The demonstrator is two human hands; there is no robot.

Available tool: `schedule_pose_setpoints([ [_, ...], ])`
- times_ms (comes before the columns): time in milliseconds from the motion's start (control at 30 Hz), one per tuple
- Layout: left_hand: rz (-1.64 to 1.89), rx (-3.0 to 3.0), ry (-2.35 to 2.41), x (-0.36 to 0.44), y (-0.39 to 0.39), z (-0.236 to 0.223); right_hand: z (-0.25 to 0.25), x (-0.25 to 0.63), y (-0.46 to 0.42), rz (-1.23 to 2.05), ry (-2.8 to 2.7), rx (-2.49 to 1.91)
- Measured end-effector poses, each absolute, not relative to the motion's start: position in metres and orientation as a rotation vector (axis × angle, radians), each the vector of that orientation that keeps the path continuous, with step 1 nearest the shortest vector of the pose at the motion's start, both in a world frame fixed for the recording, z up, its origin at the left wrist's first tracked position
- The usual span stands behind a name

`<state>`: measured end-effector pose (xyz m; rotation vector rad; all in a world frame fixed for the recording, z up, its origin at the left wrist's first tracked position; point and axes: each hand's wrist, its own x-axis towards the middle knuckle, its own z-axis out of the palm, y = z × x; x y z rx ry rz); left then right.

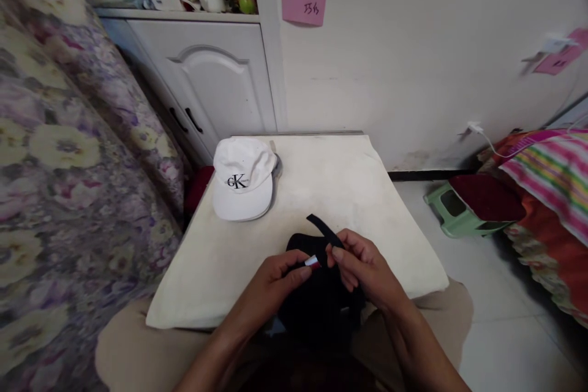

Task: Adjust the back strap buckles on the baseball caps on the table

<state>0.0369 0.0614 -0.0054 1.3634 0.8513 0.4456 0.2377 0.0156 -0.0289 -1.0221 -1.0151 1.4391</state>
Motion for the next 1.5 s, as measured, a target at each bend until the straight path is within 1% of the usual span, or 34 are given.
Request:
schedule_pose_setpoints([
  [100, 0.472, 1.416, 0.874, 0.039, 0.057, -0.008, -0.029, 0.233, 0.011, 1.447, -1.099, -1.127],
  [333, 0.448, 1.474, 0.839, 0.038, 0.055, -0.007, -0.028, 0.228, 0.007, 1.323, -1.176, -1.273],
  [467, 0.460, 1.462, 0.835, 0.038, 0.055, -0.006, -0.028, 0.228, 0.008, 1.323, -1.157, -1.250],
  [733, 0.513, 1.185, 0.800, 0.037, 0.065, -0.017, -0.029, 0.231, 0.014, 1.333, -1.065, -1.135],
  [867, 0.533, 1.088, 0.785, 0.032, 0.069, -0.022, -0.020, 0.241, 0.019, 1.262, -1.038, -1.087],
  [1033, 0.559, 0.996, 0.763, 0.028, 0.072, -0.028, -0.003, 0.251, 0.024, 1.303, -0.977, -0.995],
  [1133, 0.603, 0.943, 0.774, 0.026, 0.073, -0.029, 0.003, 0.249, 0.025, 1.270, -1.013, -1.049],
  [1267, 0.641, 0.944, 0.792, 0.025, 0.073, -0.030, 0.006, 0.238, 0.024, 1.217, -1.196, -1.177],
  [1500, 0.641, 0.941, 0.803, 0.023, 0.075, -0.036, -0.002, 0.222, 0.026, 1.252, -1.276, -1.232],
])
